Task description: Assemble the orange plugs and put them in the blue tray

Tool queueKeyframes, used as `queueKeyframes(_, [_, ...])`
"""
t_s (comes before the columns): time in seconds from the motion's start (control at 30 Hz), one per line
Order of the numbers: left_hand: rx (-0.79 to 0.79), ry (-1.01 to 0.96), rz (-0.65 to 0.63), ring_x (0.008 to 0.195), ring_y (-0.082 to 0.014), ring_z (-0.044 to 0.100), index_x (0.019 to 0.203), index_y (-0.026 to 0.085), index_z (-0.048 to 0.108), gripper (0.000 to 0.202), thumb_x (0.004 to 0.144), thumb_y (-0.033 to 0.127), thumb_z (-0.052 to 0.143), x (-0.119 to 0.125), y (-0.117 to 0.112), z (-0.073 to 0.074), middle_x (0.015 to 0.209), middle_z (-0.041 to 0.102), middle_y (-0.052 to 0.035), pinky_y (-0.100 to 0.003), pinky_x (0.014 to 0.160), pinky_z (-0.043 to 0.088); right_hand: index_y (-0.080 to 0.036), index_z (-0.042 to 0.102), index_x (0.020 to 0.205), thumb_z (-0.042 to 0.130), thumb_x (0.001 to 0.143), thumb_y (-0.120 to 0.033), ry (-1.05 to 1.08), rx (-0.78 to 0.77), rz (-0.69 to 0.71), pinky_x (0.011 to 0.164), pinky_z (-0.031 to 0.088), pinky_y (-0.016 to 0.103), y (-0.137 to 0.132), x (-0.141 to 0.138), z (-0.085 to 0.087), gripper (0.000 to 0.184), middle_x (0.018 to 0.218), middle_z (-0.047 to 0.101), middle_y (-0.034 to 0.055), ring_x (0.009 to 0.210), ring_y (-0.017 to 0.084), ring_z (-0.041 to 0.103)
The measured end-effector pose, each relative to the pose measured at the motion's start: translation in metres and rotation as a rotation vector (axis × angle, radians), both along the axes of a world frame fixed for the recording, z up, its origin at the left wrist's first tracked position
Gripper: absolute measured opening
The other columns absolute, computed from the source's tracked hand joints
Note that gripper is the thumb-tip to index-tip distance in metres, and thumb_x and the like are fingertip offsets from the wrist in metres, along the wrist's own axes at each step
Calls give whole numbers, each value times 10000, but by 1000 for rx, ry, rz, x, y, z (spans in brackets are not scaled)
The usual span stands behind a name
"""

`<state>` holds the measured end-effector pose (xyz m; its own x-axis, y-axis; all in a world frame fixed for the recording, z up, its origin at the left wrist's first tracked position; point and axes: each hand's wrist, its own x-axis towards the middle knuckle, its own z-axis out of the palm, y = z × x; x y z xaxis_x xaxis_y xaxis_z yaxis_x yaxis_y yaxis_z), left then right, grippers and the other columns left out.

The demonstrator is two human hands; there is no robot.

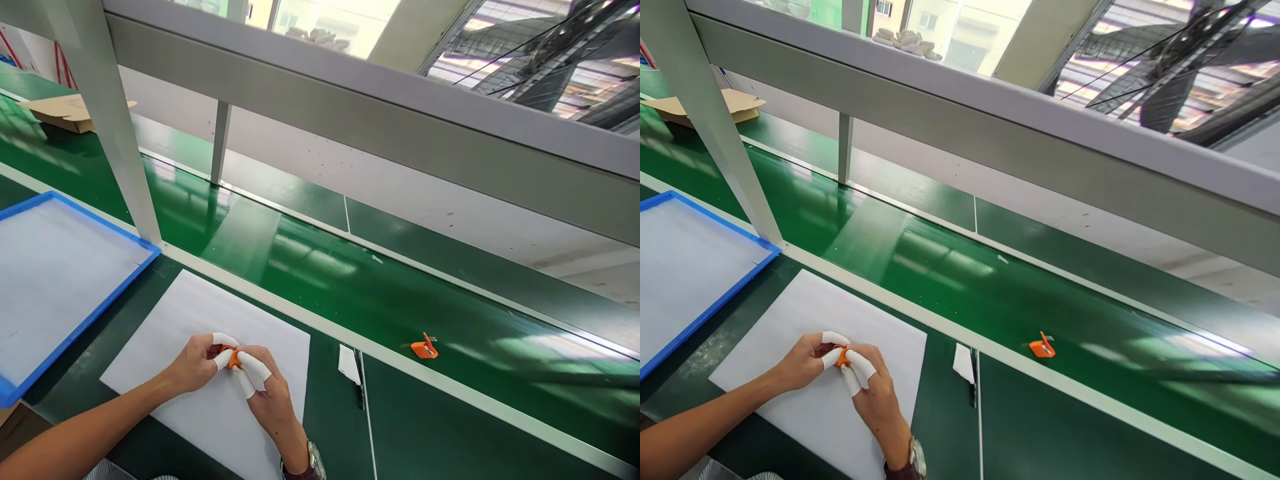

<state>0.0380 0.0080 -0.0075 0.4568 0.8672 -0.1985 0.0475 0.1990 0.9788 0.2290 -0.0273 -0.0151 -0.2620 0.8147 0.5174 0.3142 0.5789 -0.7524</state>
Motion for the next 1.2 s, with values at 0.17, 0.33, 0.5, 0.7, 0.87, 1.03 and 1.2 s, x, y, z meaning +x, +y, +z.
queueKeyframes(0.17, [-146, -130, 24, 1028, -250, 692, 1105, 160, 699, 280, 860, 294, 685, 1, 5, -1, 1123, 733, -117, -408, 920, 558, -322, 500, 1383, 603, 881, -2, 5, 18, -14, 886, 609, 448, 1, 0, -1, 605, 1203, 668, 75, 1100, 237, 640])
queueKeyframes(0.33, [-228, -167, 99, 1018, -269, 704, 935, 159, 704, 201, 796, 292, 762, 3, 5, 3, 1100, 749, -118, -402, 890, 571, -298, 521, 1367, 612, 876, 9, 2, 59, 1, 891, 608, 450, -1, -3, -2, 586, 1176, 680, 76, 1086, 231, 645])
queueKeyframes(0.5, [-212, -144, -3, 1185, -283, 640, 1160, 209, 713, 326, 844, 290, 715, -7, 9, 9, 1238, 713, -91, -429, 1032, 512, -302, 506, 1387, 599, 888, 7, 1, 71, -45, 881, 618, 459, 2, 2, -2, 594, 1211, 669, 87, 1108, 236, 637])
queueKeyframes(0.7, [-77, -83, -117, 1177, -274, 641, 1254, 255, 693, 358, 922, 366, 614, -10, 9, 8, 1249, 713, -47, -441, 1062, 490, -288, 509, 1399, 620, 864, 34, -24, 125, -63, 893, 611, 487, 4, 2, -7, 634, 1217, 682, 95, 1117, 247, 630])
queueKeyframes(0.87, [-39, -83, -153, 1103, -263, 674, 1276, 243, 678, 372, 942, 374, 578, -5, 6, 7, 1237, 718, -54, -432, 1017, 523, -308, 544, 1371, 614, 877, 15, -8, 78, -72, 916, 596, 487, 3, -1, -8, 594, 1222, 695, 81, 1119, 240, 634])
queueKeyframes(1.03, [-117, -123, -26, 1114, -269, 685, 1253, 216, 681, 372, 887, 279, 651, -1, 2, -4, 1216, 731, -73, -409, 977, 560, -305, 626, 1254, 613, 936, -182, 210, -409, 48, 979, 583, 457, 2, 8, -1, 340, 1294, 654, 56, 1179, 234, 634])
queueKeyframes(1.2, [-59, -108, -31, 1116, -240, 683, 1207, 237, 703, 335, 880, 206, 637, -1, -2, -10, 1332, 668, -50, -378, 992, 562, -247, 630, 1235, 698, 879, -368, 418, -839, 10, 888, 615, 426, 3, 11, -3, 382, 1103, 736, 58, 991, 229, 712])
